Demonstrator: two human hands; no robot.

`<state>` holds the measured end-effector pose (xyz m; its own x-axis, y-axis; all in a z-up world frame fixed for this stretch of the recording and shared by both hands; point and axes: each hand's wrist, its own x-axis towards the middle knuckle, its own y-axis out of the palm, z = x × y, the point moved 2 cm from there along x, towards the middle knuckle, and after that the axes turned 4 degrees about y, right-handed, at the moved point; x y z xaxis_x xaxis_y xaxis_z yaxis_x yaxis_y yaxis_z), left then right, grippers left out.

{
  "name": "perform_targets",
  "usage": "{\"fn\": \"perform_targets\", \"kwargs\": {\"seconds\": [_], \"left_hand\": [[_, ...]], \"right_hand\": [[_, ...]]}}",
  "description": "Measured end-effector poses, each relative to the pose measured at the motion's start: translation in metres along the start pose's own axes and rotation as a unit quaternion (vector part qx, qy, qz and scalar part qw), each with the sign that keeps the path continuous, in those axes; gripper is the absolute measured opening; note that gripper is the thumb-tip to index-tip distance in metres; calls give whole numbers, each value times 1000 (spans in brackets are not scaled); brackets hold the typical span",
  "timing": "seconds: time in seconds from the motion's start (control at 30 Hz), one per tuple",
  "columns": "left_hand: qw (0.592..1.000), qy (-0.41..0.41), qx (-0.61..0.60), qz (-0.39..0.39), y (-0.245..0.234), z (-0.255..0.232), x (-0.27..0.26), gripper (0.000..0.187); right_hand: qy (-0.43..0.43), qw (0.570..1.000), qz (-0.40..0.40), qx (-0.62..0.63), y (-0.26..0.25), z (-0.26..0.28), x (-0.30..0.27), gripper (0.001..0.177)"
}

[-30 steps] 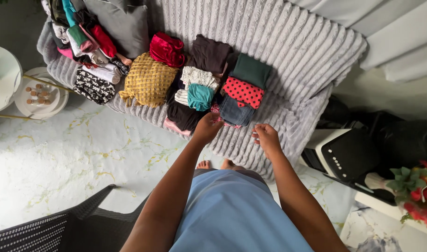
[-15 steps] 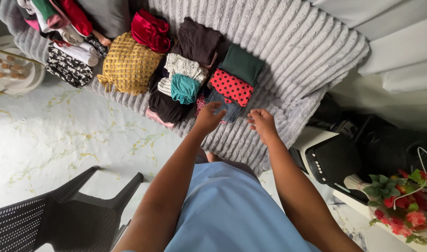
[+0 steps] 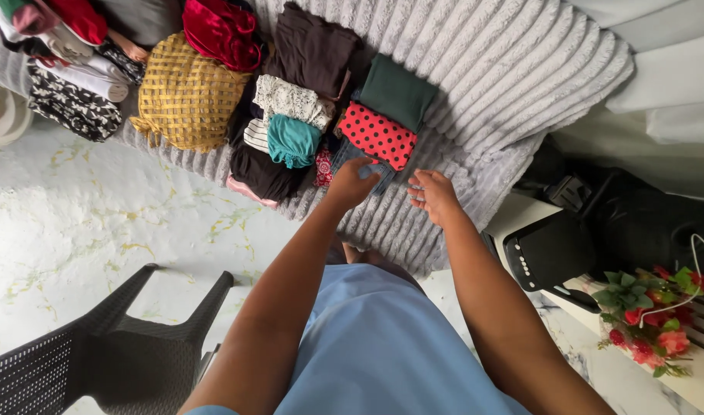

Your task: Packing clothes into a suitcase.

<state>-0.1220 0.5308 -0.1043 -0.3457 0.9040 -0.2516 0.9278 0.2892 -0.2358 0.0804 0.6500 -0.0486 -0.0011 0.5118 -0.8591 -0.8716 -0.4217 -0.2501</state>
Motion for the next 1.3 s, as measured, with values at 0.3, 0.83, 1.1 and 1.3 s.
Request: {"fn": "perform_targets", "kwargs": {"seconds": [0.3,0.83,1.1,1.3], "left_hand": [[998,-60,-6,32,31,13,37,74],[956,-163,109,219,63,42,100,100],[979,-105,84,154,74,79,102,82],[979,-177,-46,91,42,48,93,58]], "right_hand": [[36,998,-20,-36,8,0,65,34],[51,994,14,-96,41,58,98,62],[85,986,-43,-140,43,46,120,53],[-59,980,-63,-180,54,42,112,46]]}}
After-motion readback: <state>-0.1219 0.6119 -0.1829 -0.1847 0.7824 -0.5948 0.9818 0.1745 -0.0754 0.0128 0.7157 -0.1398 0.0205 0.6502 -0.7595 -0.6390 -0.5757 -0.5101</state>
